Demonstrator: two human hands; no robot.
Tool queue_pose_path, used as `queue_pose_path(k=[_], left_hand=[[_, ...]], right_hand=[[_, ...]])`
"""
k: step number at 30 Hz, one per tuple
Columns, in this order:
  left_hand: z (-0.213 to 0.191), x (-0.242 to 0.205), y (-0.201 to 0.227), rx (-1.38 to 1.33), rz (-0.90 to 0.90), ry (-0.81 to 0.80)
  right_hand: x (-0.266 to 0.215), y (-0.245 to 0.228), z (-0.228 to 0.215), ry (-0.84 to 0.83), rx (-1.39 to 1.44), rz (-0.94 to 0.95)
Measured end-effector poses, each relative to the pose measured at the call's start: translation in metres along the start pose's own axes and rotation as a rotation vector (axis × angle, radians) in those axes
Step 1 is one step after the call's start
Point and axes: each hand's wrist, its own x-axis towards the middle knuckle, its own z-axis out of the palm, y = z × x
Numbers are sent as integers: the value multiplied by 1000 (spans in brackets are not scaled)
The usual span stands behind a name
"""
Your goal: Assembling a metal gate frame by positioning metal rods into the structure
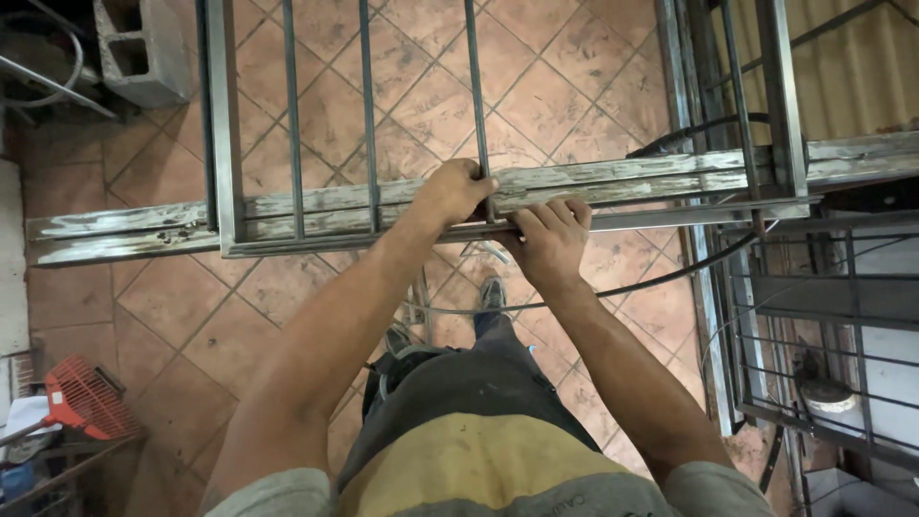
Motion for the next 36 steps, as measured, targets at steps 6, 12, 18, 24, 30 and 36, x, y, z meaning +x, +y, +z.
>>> queue_pose_path(k=[6,12,18,24,30,36], left_hand=[[7,20,-11,43,-14,-20],[-8,-4,16,84,-1,-50],[0,11,3,128,-28,-96],[-5,11,5,122,-27,-144],[-15,2,9,113,-27,-173],[-15,-1,14,79,-45,-183]], right_hand=[[2,1,-3,-66,-23,44],[11,1,-8,-81,46,63],[-1,9,4,-114,-44,48],[5,8,-1,-93,13,32],[5,15,-6,-195,51,-47],[0,19,-1,-147,14,-60]])
